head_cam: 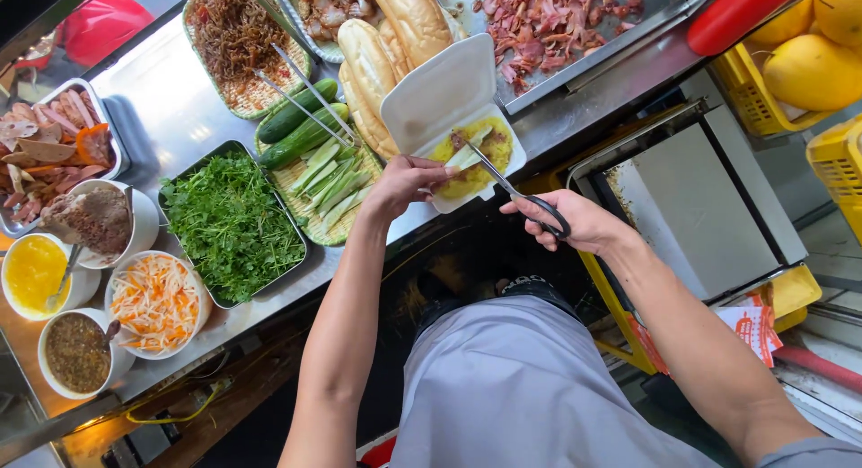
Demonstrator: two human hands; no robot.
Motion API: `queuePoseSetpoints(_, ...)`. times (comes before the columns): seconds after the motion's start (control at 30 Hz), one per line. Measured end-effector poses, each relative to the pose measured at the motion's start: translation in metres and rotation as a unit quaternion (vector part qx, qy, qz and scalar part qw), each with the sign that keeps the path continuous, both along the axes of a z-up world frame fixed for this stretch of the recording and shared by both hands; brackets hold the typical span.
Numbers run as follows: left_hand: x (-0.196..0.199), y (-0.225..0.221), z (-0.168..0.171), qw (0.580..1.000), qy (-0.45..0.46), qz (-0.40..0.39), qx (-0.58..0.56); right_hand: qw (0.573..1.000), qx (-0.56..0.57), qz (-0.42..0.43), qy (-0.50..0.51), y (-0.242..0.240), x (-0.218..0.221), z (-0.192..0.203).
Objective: Preparing a takeout food box with rice, sliced meat, sauce, and vegetables at a food stall.
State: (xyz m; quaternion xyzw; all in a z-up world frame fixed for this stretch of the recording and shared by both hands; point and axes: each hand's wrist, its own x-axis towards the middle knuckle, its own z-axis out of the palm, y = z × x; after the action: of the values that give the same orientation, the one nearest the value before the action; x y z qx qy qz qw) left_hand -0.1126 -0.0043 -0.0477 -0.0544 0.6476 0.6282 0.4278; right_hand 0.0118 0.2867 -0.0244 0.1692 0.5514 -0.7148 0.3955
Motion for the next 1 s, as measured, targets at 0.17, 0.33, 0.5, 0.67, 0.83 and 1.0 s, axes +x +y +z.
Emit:
queuePoseSetpoints(0.17, 0.009, -0.008, 0.022, 1.0, -0.009, 0.016, -0.022, 1.0, -0.025, -0.008, -0.007, -0.002, 0.017, 0.014)
queuePoseSetpoints(0.33, 0.009, -0.011, 0.018, 1.0, 0.004, -0.014, -0.011, 0.997, -0.077, -0.012, -0.025, -0.011, 0.008, 0.006)
queuePoseSetpoints(0.5, 0.004, -0.015, 0.014, 0.998, -0.016, -0.032, -0.055, 1.0, 0.018, -0.004, -0.003, -0.015, 0.002, -0.009)
queuePoseSetpoints(0.67, 0.001, -0.023, 0.013, 0.999, -0.037, 0.032, 0.018, 1.0, -0.014, -0.016, -0.004, -0.013, 0.019, 0.009)
queuePoseSetpoints(0.83, -0.001, 0.001, 0.009, 1.0, -0.025, -0.01, -0.014, 0.995, -0.091, -0.027, -0.043, -0.028, 0.017, 0.01)
queuePoseSetpoints(1.0, 0.003, 0.019, 0.043, 0.945, 0.162, -0.058, -0.278, 0.999, 0.034, 0.014, 0.027, -0.031, 0.012, -0.003)
